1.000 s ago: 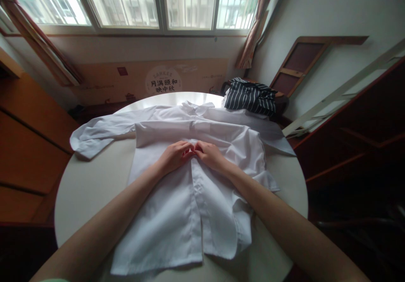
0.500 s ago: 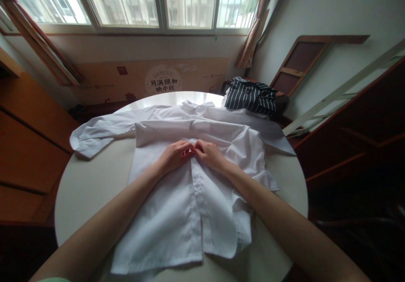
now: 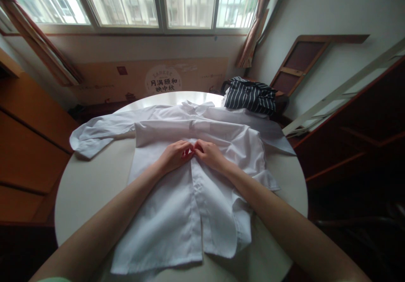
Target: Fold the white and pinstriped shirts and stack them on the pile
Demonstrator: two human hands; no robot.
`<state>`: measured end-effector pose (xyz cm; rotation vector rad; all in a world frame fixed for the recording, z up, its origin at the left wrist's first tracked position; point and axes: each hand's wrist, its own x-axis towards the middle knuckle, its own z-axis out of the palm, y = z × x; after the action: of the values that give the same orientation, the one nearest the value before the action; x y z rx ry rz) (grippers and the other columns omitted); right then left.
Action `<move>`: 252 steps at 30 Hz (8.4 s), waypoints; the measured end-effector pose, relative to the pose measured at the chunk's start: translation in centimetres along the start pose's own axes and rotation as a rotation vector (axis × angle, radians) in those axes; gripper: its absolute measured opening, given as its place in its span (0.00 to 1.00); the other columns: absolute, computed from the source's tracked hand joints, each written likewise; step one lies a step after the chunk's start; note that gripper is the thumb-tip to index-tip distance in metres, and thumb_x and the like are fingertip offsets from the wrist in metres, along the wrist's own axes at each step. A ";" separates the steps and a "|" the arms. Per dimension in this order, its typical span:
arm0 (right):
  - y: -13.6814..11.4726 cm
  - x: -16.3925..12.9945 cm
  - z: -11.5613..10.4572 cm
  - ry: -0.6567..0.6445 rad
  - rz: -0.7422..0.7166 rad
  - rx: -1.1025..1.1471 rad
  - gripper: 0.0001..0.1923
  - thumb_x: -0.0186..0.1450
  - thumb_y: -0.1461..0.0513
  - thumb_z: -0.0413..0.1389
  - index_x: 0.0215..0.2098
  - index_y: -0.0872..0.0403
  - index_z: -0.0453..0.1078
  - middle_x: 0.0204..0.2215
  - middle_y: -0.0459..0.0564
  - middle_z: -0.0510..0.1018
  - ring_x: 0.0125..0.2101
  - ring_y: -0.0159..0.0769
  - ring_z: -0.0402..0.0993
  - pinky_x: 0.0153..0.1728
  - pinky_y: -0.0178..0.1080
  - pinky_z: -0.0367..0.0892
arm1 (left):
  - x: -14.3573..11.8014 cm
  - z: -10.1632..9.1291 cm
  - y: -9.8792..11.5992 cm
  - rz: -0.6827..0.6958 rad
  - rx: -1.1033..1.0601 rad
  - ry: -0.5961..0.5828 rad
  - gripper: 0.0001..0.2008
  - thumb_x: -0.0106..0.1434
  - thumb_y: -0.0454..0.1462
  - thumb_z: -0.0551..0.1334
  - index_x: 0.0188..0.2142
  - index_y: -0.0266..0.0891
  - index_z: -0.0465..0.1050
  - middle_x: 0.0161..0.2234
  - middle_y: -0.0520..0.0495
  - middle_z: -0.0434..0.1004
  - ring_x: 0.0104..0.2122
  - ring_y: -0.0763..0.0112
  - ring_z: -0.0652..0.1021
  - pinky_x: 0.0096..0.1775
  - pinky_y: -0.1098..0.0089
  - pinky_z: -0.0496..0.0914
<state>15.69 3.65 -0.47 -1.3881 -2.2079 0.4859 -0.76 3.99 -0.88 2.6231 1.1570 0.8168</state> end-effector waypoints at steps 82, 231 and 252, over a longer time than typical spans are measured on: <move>0.1 -0.1 0.1 0.044 -0.036 0.043 0.07 0.55 0.59 0.56 0.29 0.55 0.68 0.21 0.43 0.70 0.22 0.27 0.62 0.24 0.30 0.53 | -0.2 -0.4 -7.0 -0.949 -0.157 1.011 0.19 0.48 0.28 0.53 0.42 0.36 0.60 0.44 0.42 0.63 0.46 0.64 0.67 0.50 0.61 0.63; 0.2 0.0 0.3 0.048 -0.053 -0.001 0.08 0.57 0.58 0.54 0.29 0.55 0.67 0.21 0.44 0.70 0.22 0.28 0.63 0.25 0.31 0.54 | 0.2 0.4 -3.0 -0.246 0.128 0.136 0.06 0.56 0.32 0.52 0.31 0.38 0.67 0.34 0.46 0.69 0.38 0.65 0.68 0.43 0.65 0.64; 0.1 -0.1 0.2 0.046 -0.038 -0.005 0.07 0.58 0.59 0.53 0.30 0.55 0.68 0.24 0.46 0.73 0.24 0.29 0.65 0.27 0.31 0.55 | 0.2 0.3 -2.9 -0.249 0.131 0.137 0.06 0.55 0.32 0.52 0.31 0.38 0.67 0.34 0.46 0.69 0.38 0.65 0.68 0.43 0.64 0.64</move>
<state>15.67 3.60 -0.73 -1.3434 -2.1959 0.4306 -2.31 6.12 -2.09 2.4821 1.5855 0.9077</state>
